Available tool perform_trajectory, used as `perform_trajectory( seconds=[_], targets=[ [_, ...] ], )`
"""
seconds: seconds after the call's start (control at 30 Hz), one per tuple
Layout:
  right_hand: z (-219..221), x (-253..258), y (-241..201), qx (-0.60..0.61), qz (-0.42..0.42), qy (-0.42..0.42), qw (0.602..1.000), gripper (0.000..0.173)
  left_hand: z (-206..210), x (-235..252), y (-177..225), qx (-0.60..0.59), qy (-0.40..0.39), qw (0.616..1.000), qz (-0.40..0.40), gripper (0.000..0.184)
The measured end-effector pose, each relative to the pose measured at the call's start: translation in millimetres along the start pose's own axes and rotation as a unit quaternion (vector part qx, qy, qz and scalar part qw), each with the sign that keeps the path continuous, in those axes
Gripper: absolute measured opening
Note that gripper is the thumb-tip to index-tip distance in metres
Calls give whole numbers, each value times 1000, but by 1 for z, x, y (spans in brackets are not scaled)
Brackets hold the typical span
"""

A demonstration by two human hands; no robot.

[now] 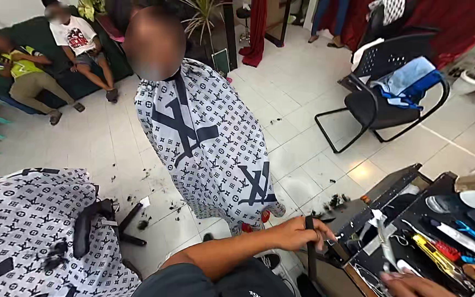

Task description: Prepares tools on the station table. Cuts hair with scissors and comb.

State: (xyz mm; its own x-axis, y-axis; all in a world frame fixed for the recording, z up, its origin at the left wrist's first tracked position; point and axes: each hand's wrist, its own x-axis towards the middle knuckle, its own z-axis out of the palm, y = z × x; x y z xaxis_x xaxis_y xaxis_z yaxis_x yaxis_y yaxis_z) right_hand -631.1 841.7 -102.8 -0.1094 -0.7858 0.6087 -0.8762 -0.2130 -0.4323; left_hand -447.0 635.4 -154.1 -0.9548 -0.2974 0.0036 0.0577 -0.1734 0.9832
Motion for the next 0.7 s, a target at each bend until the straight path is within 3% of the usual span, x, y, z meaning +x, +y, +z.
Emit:
perform_trajectory(
  seconds=[0.13, 0.3, 0.4, 0.5, 0.63, 0.7],
  targets=[
    [101, 42, -75, 97, -99, -32, 990, 20, -38, -70, 13, -164, 22, 985, 54, 39],
    [254, 102, -179, 177, -164, -104, 965, 26, -150, -208, 42, -111, 236, 960, 102, 18],
    [343, 141, -247, 312, -47, -193, 929, 39, -240, -314, 43, 6, 319, 937, 144, 25],
    [431, 176, -319, 399, 87, -307, 860, 47, -312, -407, 49, 128, 349, 921, 116, 39],
    [514, 226, -392, 425, 144, -414, 792, 35, -378, -479, 74, 242, 384, 890, 48, 48],
    [542, 243, -412, 431, 142, -425, 784, 36, -409, -491, 86, 314, 374, 872, 45, 49]
  ],
)
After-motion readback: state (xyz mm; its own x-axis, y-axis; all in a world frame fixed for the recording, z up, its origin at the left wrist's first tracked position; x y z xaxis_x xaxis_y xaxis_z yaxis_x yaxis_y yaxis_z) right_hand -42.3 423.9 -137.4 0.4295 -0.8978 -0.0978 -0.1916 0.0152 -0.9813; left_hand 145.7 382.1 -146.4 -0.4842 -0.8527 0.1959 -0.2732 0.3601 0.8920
